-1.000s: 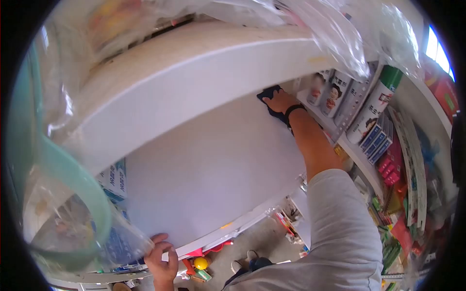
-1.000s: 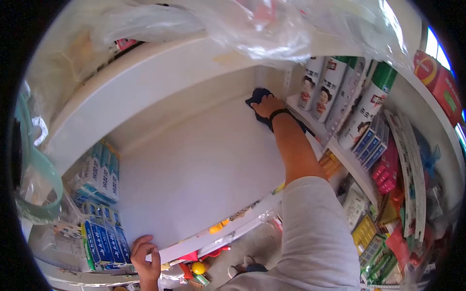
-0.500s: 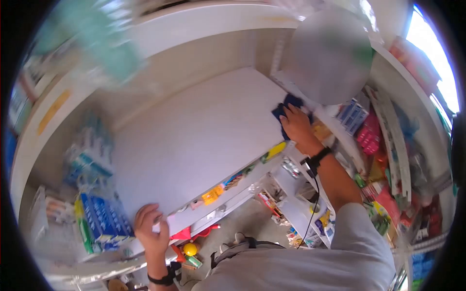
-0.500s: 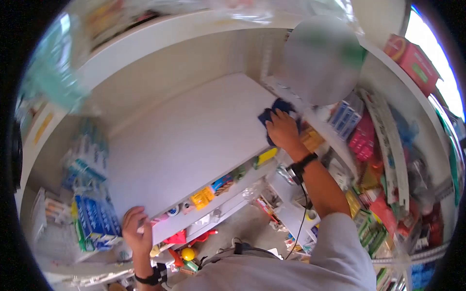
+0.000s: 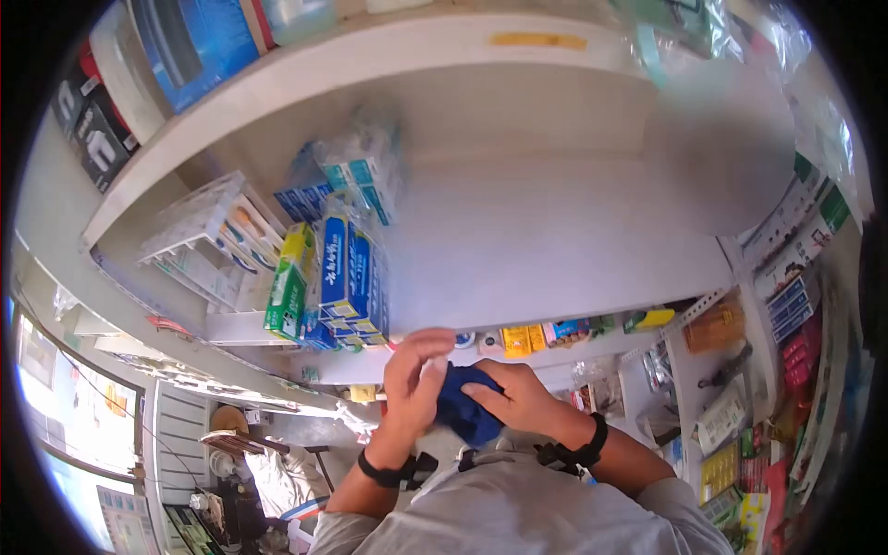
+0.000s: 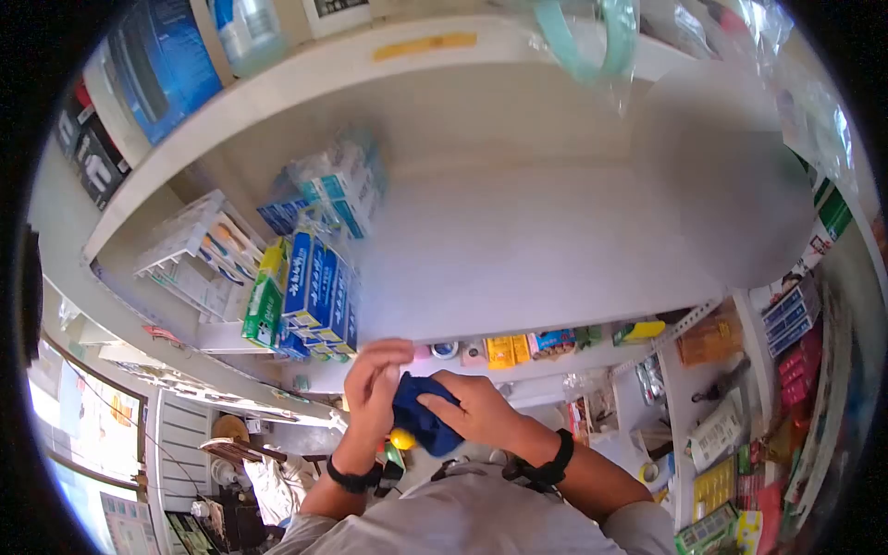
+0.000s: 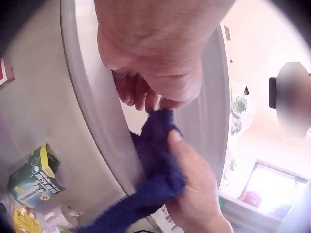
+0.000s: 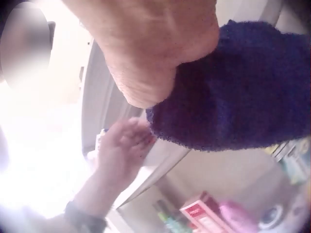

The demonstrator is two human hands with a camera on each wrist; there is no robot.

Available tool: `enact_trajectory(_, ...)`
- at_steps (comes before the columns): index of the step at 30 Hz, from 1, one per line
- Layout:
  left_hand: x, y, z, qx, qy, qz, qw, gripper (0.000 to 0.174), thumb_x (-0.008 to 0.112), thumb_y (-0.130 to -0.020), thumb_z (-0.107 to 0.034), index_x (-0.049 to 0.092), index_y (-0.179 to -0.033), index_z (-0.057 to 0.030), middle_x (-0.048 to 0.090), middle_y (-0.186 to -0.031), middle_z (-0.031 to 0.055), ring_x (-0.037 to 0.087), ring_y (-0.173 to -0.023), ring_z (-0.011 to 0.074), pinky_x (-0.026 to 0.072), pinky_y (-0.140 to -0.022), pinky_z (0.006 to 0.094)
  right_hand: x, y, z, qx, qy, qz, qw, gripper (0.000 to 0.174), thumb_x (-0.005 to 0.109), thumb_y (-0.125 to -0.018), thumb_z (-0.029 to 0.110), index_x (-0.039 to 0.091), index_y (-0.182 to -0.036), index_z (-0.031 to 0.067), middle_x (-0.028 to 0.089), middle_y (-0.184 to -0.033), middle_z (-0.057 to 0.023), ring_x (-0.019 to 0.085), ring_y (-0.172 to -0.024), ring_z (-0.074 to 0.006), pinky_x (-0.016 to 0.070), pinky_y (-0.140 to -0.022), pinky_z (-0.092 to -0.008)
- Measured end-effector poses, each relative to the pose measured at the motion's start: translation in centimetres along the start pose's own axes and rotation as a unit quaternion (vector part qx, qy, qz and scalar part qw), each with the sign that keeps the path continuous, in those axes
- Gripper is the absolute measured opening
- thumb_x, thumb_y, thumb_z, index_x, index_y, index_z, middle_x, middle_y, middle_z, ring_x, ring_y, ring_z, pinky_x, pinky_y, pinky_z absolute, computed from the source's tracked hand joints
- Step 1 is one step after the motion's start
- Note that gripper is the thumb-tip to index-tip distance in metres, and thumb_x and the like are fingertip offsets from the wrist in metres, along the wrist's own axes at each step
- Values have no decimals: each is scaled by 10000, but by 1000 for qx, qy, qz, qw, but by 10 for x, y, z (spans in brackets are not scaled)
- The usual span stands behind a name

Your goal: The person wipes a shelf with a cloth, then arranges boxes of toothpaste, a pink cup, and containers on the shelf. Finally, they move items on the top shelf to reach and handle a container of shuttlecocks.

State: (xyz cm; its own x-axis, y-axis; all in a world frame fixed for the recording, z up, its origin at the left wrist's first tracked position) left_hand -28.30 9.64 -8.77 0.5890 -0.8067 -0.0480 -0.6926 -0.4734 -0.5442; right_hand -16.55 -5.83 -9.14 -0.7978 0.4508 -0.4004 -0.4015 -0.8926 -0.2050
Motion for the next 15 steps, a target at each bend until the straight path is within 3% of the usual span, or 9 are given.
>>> enact_trajectory(2, 6, 34, 5, -94, 58, 68, 992, 435, 733, -947, -121, 583, -1332, 15, 588, -1390, 205, 597, -1285, 299, 488, -1096, 418, 2, 22, -6, 54, -49, -46, 996, 310, 679, -1032, 296, 658, -1153, 12, 707, -899, -157, 703, -850, -223, 544, -783, -342)
enact_trajectory(3, 14, 49, 1, -156, 69, 100, 980, 596, 774, -931, -147, 510, -1443, 7, 539, -1456, 217, 573, -1329, 320, 475, -1122, 433, 4, 28, -27, 110, -137, -30, 984, 326, 657, -1052, 285, 657, -1229, 11, 724, -970, -84, 673, -931, -129, 548, -821, -321)
enact_trajectory(5, 29, 83, 35, -267, 91, 143, 949, 886, 835, -899, -184, 300, -1585, -18, 438, -1553, 222, 510, -1405, 321, 461, -1145, 459, 16, 37, -49, 171, -303, -81, 934, 338, 644, -1064, 280, 640, -1262, 5, 707, -1067, -25, 655, -949, -117, 548, -832, -304)
enact_trajectory(6, 33, 97, 49, -356, 162, 166, 905, 955, 854, -888, -187, 246, -1608, -30, 482, -1523, 200, 524, -1385, 284, 466, -1140, 446, 27, 41, -58, 204, -388, -80, 895, 382, 635, -1069, 285, 612, -1325, 2, 690, -1153, -30, 639, -992, -114, 543, -873, -290)
enact_trajectory(7, 38, 112, 72, -386, 181, 179, 886, 875, 842, -903, -184, 304, -1576, -33, 564, -1429, 153, 581, -1298, 235, 509, -1083, 395, 35, 41, -65, 194, -376, -95, 901, 415, 634, -1071, 274, 587, -1389, 11, 685, -1169, -33, 634, -1018, -118, 537, -913, -290)
enact_trajectory(9, 39, 127, 108, -477, 225, 180, 830, 771, 757, -944, -108, 307, -1568, -39, 596, -1385, 106, 615, -1245, 230, 531, -1047, 383, 37, 45, -72, 277, -456, -60, 844, 442, 642, -1065, 217, 561, -1449, 14, 648, -1315, -53, 597, -1215, -130, 497, -1053, -309)
enact_trajectory(11, 32, 121, 122, -548, 112, 188, 807, 514, 572, -964, -8, 485, -1469, -46, 700, -1216, 84, 699, -1100, 219, 582, -953, 353, 31, 51, -88, 203, -300, -62, 930, 403, 666, -1043, 212, 608, -1386, 7, 685, -1257, -70, 639, -1144, -149, 523, -1010, -324)
enact_trajectory(13, 30, 129, 145, -442, 161, 110, 876, 428, 630, -976, -79, 591, -1402, -51, 720, -1165, 61, 677, -1019, 137, 558, -909, 295, 24, 64, -106, 161, -135, -61, 976, 341, 680, -1013, 200, 651, -1290, 3, 716, -1165, -109, 681, -1048, -205, 547, -932, -351)
enact_trajectory(15, 21, 131, 151, -457, 168, 66, 871, 416, 626, -973, -79, 614, -1386, -38, 726, -1187, 61, 679, -1031, 143, 557, -912, 305, 9, 85, -121, 151, 37, -61, 986, 258, 684, -974, 179, 691, -1161, 2, 740, -1039, -170, 723, -927, -299, 570, -817, -390)
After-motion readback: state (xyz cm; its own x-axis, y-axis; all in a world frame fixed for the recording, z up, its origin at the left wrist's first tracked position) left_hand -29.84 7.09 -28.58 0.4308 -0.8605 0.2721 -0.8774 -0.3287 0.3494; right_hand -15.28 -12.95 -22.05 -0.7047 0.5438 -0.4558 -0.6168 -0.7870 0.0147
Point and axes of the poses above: each hand's wrist, its own y-axis away from the middle knuckle, its own x-axis out of the palm, z = x × y, the point moved 2 cm from there along -y, towards the middle knuckle
